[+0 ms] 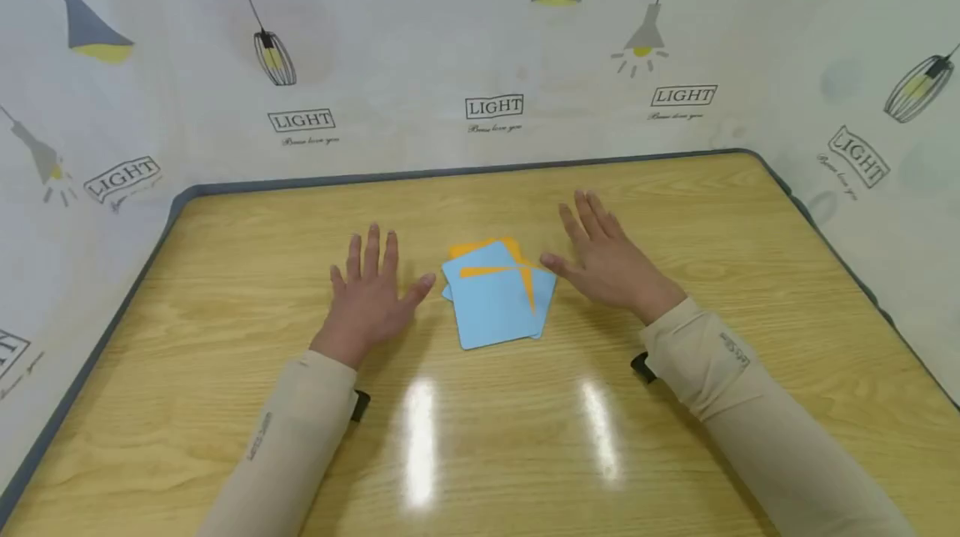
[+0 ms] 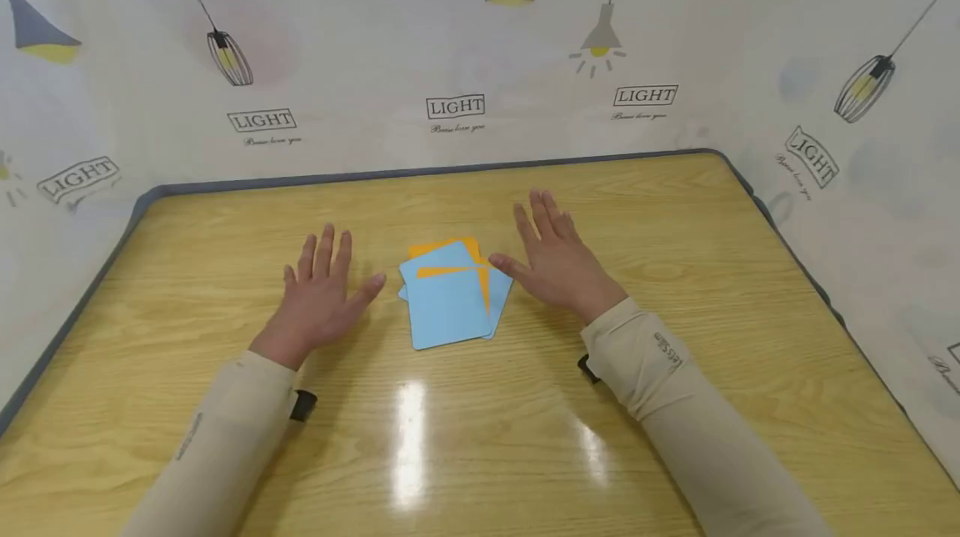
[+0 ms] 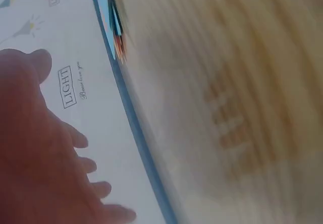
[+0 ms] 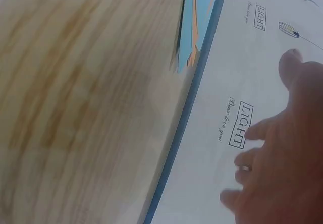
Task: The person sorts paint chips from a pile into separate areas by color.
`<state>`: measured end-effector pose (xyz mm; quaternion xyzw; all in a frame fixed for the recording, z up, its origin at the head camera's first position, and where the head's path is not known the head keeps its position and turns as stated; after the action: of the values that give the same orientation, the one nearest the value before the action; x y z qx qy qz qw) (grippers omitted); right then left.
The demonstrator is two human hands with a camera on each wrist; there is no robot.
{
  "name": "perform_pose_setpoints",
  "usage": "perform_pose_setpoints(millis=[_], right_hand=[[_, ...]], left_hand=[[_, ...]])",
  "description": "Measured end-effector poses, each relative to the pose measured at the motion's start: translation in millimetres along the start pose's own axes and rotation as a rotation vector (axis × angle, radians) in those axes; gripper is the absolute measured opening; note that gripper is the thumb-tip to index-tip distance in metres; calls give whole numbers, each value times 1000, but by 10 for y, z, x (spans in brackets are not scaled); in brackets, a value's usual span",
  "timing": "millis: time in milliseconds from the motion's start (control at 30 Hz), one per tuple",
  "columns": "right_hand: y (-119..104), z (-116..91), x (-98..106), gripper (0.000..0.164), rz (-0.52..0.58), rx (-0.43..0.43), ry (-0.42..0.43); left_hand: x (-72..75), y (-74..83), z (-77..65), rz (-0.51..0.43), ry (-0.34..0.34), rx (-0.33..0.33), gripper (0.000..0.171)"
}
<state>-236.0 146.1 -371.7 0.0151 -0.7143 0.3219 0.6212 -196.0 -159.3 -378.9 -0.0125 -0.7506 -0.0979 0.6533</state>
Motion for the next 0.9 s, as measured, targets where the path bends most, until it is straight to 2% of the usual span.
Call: perform_pose_setpoints(millis=[200,433,500,600,733,900], right_hand=[[-21,-24,-18,83,179,20,-50],[-115,37,-118,77,360,39,-140],[-129,48,-142,74,393,46,-153],[-138,59,-186,70,436,57,-175],[-155,63,-247,68,473,86,-201],[-137,71,-314,77,470,79,-247]], left_hand=[[-50,77,56,-221,-78,-127,97],[-76,71,31,-424,-94,-194,93],[-83,84,34,-453,-106,-210,90],[-100,113,36,-437,-131,-231,90],[-121,150,38,-357,-139,-260,93],[-137,203,47,-283,-152,-285,97]])
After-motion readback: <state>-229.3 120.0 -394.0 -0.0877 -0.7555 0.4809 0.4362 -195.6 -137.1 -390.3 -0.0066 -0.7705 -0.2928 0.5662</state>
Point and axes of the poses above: each hand's wrist, its own z-axis towards the middle knuckle, its own x-axis out of the back of the hand, y = z × x, the point moved 4 cm from there along z, towards the middle knuckle, and after that the axes turned 9 degrees about z, right-handed, at the moved point
